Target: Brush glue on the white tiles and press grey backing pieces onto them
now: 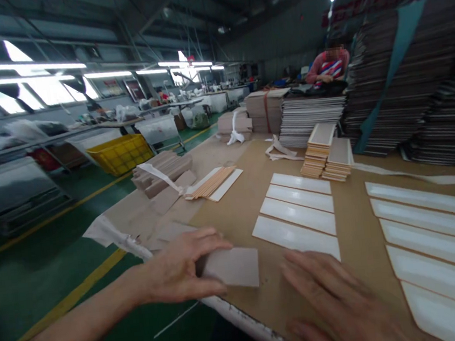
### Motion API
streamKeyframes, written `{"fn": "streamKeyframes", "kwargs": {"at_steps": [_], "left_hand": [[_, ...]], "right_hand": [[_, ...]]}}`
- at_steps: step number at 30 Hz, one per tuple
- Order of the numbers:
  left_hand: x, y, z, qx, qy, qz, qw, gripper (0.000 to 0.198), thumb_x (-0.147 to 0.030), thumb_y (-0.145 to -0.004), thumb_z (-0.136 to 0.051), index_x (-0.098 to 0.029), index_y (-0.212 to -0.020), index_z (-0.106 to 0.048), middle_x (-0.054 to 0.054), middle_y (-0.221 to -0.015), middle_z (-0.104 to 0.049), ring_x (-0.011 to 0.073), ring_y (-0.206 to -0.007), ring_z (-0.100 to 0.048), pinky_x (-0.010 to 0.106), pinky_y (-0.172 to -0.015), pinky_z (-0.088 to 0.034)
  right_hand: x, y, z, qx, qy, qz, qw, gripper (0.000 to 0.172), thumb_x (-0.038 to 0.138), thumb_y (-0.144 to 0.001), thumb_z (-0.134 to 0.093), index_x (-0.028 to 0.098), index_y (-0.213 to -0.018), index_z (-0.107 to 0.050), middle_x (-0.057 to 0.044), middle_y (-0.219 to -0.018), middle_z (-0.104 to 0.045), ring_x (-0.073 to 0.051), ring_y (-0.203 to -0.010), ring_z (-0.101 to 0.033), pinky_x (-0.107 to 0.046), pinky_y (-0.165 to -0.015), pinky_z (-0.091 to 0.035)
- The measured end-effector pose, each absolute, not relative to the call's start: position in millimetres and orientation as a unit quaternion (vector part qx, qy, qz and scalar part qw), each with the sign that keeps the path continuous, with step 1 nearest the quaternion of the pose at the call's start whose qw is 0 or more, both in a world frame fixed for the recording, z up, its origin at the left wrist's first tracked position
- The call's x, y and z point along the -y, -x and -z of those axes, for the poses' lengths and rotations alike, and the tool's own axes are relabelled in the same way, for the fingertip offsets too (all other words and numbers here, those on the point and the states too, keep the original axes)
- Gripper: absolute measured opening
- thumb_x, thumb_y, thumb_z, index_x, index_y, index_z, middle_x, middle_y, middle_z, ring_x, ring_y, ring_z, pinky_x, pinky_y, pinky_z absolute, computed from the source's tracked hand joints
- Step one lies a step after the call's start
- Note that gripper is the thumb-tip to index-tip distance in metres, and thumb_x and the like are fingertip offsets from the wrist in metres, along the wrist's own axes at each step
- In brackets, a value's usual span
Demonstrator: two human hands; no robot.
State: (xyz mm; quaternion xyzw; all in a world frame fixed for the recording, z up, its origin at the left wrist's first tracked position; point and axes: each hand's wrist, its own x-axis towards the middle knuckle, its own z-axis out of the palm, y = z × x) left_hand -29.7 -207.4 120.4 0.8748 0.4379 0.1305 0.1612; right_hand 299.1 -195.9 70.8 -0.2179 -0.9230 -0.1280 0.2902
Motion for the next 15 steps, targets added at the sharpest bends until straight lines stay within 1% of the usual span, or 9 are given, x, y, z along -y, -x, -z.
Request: {"fn": "streamKeyframes", "kwargs": {"at_steps": [2,5,7,10,13,15], "left_hand": [[211.8,7.4,-118.1,-0.415,-0.884,-0.122,0.179,0.053,-0.048,-0.078,-0.079,-0.02,-0.12,-0.061,0.004,-0.099,-0.06,0.0195,-0.084,-0.062,0.029,-0.069,-0.047],[215.0,-16.1,-111.0,-0.402,-0.885,-0.105,0.209,0.049,-0.048,-0.078,-0.08,-0.024,-0.117,-0.062,0.001,-0.098,-0.06,0.0185,-0.084,-0.063,0.027,-0.067,-0.047],[215.9,-26.1,-106.2,-0.402,-0.883,-0.091,0.222,0.048,-0.049,-0.076,-0.08,-0.024,-0.114,-0.063,0.001,-0.096,-0.06,0.0184,-0.083,-0.064,0.026,-0.065,-0.047],[213.8,-32.7,-100.2,-0.395,-0.887,-0.075,0.226,0.052,-0.055,-0.076,-0.079,-0.025,-0.115,-0.063,0.001,-0.097,-0.062,0.0201,-0.084,-0.065,0.027,-0.065,-0.05],[202.3,-26.6,-94.6,-0.399,-0.887,-0.093,0.214,0.061,-0.054,-0.079,-0.078,-0.024,-0.127,-0.057,0.006,-0.111,-0.063,0.0249,-0.097,-0.066,0.033,-0.078,-0.054],[187.8,-17.3,-89.9,-0.419,-0.873,-0.147,0.202,0.071,-0.053,-0.077,-0.08,-0.022,-0.135,-0.051,0.009,-0.122,-0.061,0.0276,-0.109,-0.062,0.039,-0.091,-0.053]], "right_hand": [[204.2,-279.5,-79.3,0.927,0.217,0.144,0.271,0.044,0.036,-0.105,-0.035,0.012,-0.131,-0.062,-0.012,-0.135,-0.061,-0.025,-0.116,-0.065,-0.033,-0.083,-0.064],[211.5,-267.8,-77.7,0.936,0.216,0.124,0.25,0.042,0.032,-0.107,-0.032,0.013,-0.121,-0.067,-0.011,-0.123,-0.068,-0.022,-0.108,-0.069,-0.032,-0.083,-0.063],[213.3,-271.4,-73.2,0.937,0.207,0.128,0.251,0.04,0.029,-0.107,-0.033,0.012,-0.118,-0.068,-0.011,-0.116,-0.071,-0.022,-0.101,-0.071,-0.031,-0.081,-0.063],[210.7,-292.6,-67.2,0.934,0.187,0.163,0.256,0.034,0.025,-0.105,-0.038,0.011,-0.115,-0.068,-0.009,-0.114,-0.072,-0.021,-0.098,-0.072,-0.031,-0.08,-0.064],[202.5,-334.3,-57.1,0.929,0.197,0.182,0.255,0.031,0.025,-0.103,-0.045,0.013,-0.123,-0.066,-0.006,-0.119,-0.071,-0.02,-0.099,-0.071,-0.029,-0.08,-0.063],[196.4,-370.9,-44.7,0.912,0.256,0.163,0.275,0.034,0.028,-0.099,-0.053,0.018,-0.131,-0.063,-0.004,-0.123,-0.069,-0.02,-0.101,-0.07,-0.028,-0.083,-0.062]]}}
